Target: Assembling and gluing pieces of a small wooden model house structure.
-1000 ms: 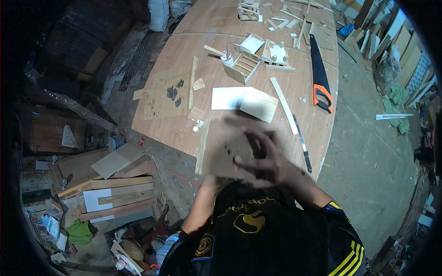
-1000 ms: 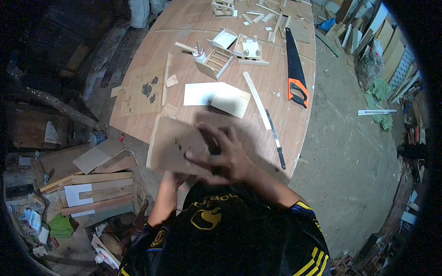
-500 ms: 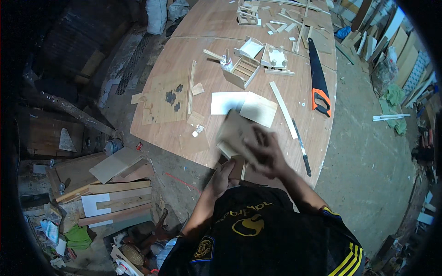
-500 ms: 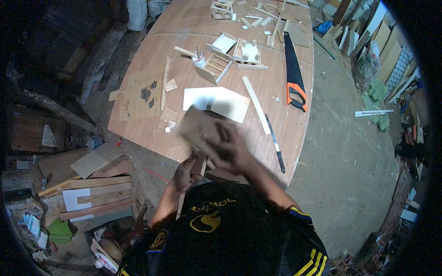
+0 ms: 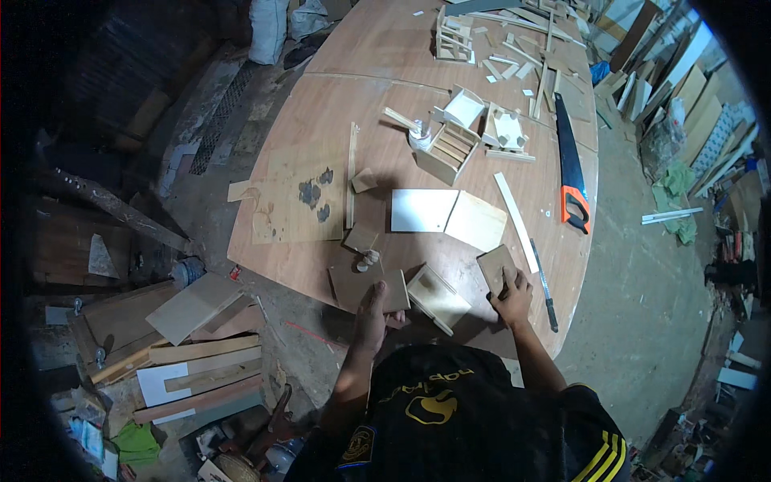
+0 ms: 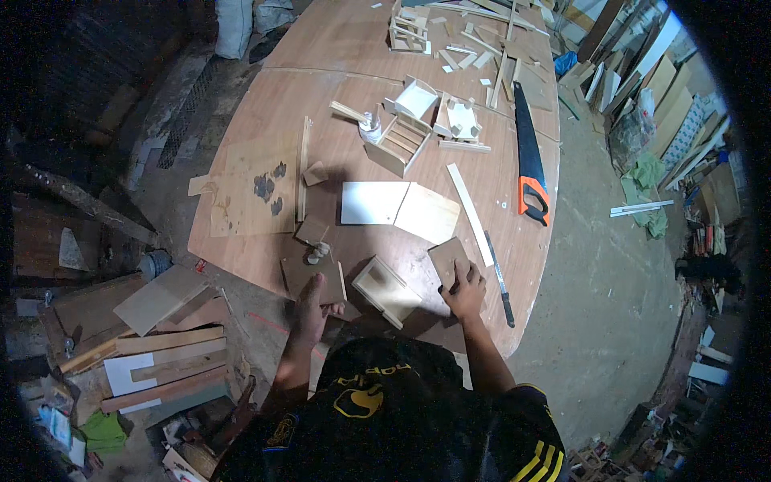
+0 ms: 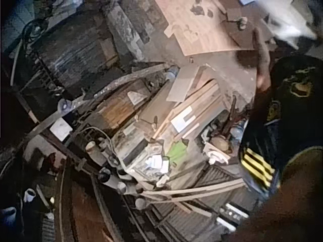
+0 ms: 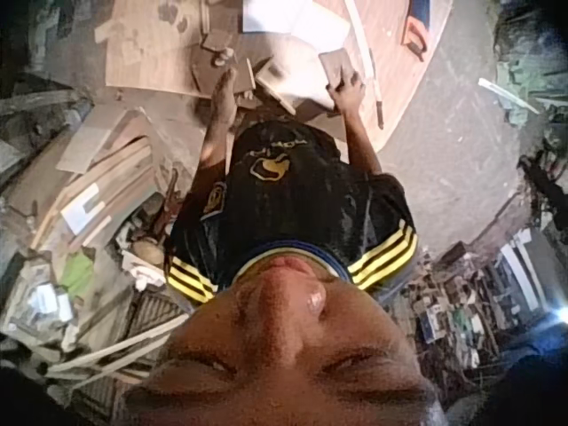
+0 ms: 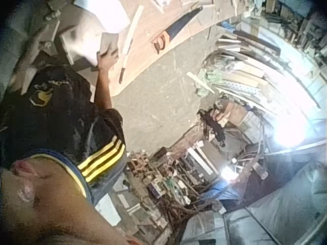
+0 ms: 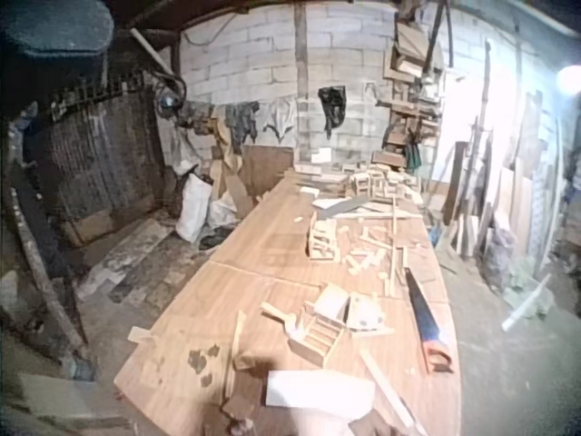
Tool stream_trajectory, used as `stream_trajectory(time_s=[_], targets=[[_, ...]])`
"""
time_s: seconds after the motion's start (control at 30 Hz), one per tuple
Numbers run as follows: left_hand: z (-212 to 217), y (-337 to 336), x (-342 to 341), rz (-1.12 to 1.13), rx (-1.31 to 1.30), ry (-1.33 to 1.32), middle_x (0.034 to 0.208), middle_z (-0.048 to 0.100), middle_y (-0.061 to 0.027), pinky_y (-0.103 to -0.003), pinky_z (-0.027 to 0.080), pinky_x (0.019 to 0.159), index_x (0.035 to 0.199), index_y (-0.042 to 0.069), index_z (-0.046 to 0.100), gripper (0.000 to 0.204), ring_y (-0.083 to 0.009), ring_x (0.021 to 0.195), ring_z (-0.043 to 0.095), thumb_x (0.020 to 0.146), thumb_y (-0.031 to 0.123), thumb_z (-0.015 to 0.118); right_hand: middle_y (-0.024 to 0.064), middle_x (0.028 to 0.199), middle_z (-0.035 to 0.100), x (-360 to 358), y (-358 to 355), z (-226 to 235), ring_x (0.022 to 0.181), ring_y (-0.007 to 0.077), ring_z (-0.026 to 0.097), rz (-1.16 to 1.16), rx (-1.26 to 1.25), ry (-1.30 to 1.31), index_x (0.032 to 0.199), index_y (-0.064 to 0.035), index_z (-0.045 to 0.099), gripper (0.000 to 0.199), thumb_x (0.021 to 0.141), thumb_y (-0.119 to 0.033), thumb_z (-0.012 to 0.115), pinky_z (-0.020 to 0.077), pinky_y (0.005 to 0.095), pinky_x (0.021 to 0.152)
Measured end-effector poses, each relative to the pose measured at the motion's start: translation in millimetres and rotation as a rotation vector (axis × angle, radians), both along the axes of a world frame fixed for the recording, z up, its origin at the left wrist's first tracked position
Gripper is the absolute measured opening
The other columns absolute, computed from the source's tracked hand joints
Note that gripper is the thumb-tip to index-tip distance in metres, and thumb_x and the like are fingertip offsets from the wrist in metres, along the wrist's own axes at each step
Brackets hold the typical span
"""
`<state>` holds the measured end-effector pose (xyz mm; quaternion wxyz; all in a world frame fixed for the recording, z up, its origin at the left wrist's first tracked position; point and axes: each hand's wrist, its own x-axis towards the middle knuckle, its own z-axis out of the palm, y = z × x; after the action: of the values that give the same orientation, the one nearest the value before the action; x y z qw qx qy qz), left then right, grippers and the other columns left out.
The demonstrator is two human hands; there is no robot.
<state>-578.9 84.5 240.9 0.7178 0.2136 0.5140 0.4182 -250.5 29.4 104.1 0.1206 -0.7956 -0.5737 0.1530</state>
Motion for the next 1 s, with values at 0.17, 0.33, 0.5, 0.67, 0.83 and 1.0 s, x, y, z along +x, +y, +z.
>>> stream_trajectory(time_s=[0.17,0.33,0.5,0.67,0.83,1.0], targets=[[0.5,53.8,-52.1,-0.008,0.073,0.034,0.075,0.056,-0.0068,-0.031,0.045,0.059,0.105,0.003,0.057,0.041,-0.0159,0.06,0.053,0.099,0.042,0.047,0.0203,0.138,0.043,-36.8,58.0,22.5,0.122,0.0446,0.042,-0.107,0.0,-0.149,0.14,-0.0187,0.046,0.075,0.071,-0.028,0.075,0.0393,0.0536,0.098],[-6.0,94.5,-92.1,-0.071,0.112,0.002,0.074,0.056,-0.0065,-0.031,0.044,0.059,0.101,0.005,0.056,0.04,-0.0163,0.06,0.054,0.099,0.044,0.047,0.0156,0.111,0.066,-63.5,199.9,71.9,0.098,0.0236,0.064,0.08,0.224,0.427,0.129,-0.0047,0.056,0.049,0.085,-0.023,0.07,0.0504,0.0335,0.085],[-6.1,114.9,-125.7,-0.082,0.139,0.067,0.082,0.059,-0.0082,-0.031,0.047,0.06,0.105,0.002,0.057,0.043,-0.0155,0.063,0.057,0.101,0.042,0.043,0.0197,0.101,0.068,-100.3,355.9,97.8,0.09,0.025,0.067,0.05,0.161,0.404,0.131,-0.0016,0.055,0.064,0.084,-0.043,0.069,0.051,0.0349,0.079],[-4.6,115.3,-163.8,0.026,0.093,0.023,0.088,0.057,-0.0069,-0.031,0.046,0.065,0.107,0.005,0.055,0.039,-0.0162,0.075,0.057,0.099,0.043,0.047,0.0251,0.101,0.066,-113.2,430.5,80.2,0.098,0.0422,0.062,0.047,-0.017,0.036,0.102,-0.0052,0.07,0.05,0.088,-0.051,0.057,0.0487,0.0473,0.085],[-21.7,107.3,-200.5,0.091,0.049,0.019,0.092,0.055,-0.0058,-0.033,0.046,0.071,0.109,0.008,0.055,0.042,-0.0177,0.083,0.056,0.096,0.047,0.052,0.0247,0.094,0.068,-134.5,431.4,76.9,0.089,0.0412,0.066,0.024,0.19,-0.018,0.096,-0.0055,0.072,0.036,0.089,-0.038,0.057,0.052,0.0484,0.081],[-36.0,108.8,-205.5,0.104,0.025,0.139,0.096,0.055,-0.007,-0.036,0.046,0.076,0.112,0.007,0.054,0.045,-0.018,0.087,0.056,0.096,0.049,0.049,0.0231,0.088,0.067,-150.6,421.9,103.5,0.084,0.041,0.066,-0.019,0.251,-0.011,0.099,-0.0094,0.072,0.033,0.091,-0.036,0.054,0.0523,0.0493,0.075]])
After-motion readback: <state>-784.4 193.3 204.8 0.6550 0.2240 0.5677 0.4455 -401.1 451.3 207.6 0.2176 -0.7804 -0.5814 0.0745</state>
